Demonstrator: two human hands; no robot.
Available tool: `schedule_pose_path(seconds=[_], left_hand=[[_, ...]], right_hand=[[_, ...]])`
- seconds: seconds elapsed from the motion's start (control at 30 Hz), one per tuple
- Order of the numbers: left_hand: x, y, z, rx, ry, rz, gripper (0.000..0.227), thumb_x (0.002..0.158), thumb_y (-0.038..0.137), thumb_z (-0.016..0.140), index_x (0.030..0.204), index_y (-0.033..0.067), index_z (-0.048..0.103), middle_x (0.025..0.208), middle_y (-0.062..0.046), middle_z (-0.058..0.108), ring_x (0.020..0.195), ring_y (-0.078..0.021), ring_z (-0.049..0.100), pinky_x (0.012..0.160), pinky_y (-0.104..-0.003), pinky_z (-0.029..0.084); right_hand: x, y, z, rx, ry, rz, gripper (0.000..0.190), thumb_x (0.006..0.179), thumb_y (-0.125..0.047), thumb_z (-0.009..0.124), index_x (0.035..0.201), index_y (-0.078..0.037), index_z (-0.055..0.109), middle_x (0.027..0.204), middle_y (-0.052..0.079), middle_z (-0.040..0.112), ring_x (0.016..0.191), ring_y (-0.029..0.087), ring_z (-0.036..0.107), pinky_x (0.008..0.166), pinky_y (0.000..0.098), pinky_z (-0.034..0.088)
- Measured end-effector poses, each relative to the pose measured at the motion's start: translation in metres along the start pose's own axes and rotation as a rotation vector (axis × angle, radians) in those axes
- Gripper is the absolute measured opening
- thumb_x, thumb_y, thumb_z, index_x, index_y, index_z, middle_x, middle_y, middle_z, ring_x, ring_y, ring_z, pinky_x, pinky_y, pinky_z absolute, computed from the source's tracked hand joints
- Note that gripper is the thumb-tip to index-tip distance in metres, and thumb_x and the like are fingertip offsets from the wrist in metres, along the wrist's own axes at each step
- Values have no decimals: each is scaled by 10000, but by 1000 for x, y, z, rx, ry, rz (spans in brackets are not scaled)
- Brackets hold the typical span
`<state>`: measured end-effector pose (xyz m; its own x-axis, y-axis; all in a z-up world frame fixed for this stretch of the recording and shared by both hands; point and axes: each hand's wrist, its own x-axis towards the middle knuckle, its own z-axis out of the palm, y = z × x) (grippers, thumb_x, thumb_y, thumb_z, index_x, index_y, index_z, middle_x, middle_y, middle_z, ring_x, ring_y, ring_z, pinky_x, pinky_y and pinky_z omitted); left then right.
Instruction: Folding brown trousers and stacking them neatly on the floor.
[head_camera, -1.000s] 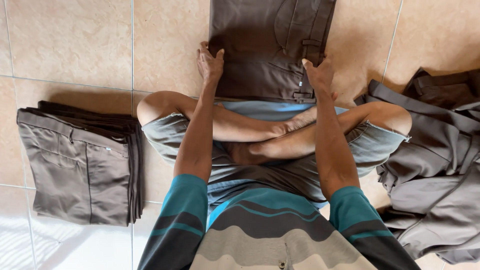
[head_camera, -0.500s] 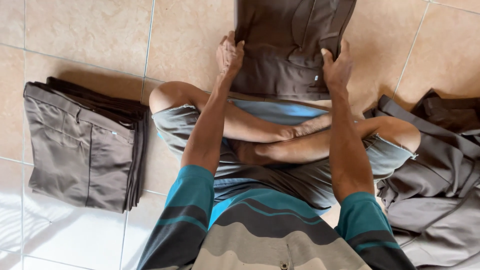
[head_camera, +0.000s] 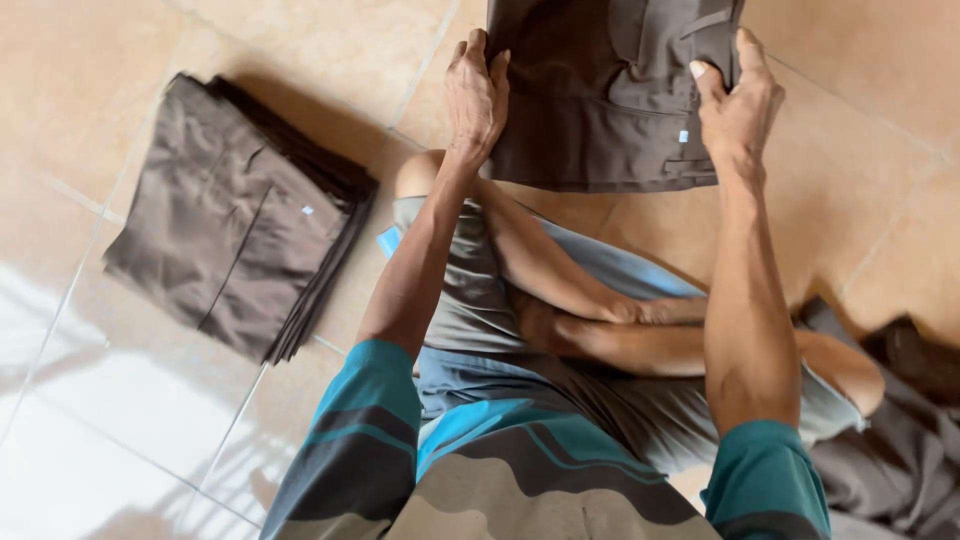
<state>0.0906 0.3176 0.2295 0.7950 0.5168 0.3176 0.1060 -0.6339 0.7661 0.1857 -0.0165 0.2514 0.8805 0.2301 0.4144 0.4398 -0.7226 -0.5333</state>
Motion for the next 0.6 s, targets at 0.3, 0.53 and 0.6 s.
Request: schedule_pose_path(seconds=[0.3,0.53,0.6], left_hand=[[-15,-5,-220,137,293,-203,227,942,300,621,1000,107,517,891,-134,625,738,-452,640,630,-536,451],[-77,-38,-364,269,573,-108,204,951,226,686,1043,77,581,864,-80,590,741,-262,603,673,-405,466],[-94,-45,-397,311,634,-93,191,953,213,700,1011,70,587,882,-83,608,737,-247,612,680,-388,482]], right_hand=[[53,-200,32,298,-97,-480,358,1027,-28,806,1337,88,669,1121,255,777,932,376,731,810,446,570],[41,-337,87,470,-227,-711,376,1076,10,767,1363,167,583,1192,311,731,985,433,692,854,478,565],[34,-367,108,491,-220,-741,434,1082,-41,793,1399,155,571,1237,336,732,1054,478,730,879,494,570]])
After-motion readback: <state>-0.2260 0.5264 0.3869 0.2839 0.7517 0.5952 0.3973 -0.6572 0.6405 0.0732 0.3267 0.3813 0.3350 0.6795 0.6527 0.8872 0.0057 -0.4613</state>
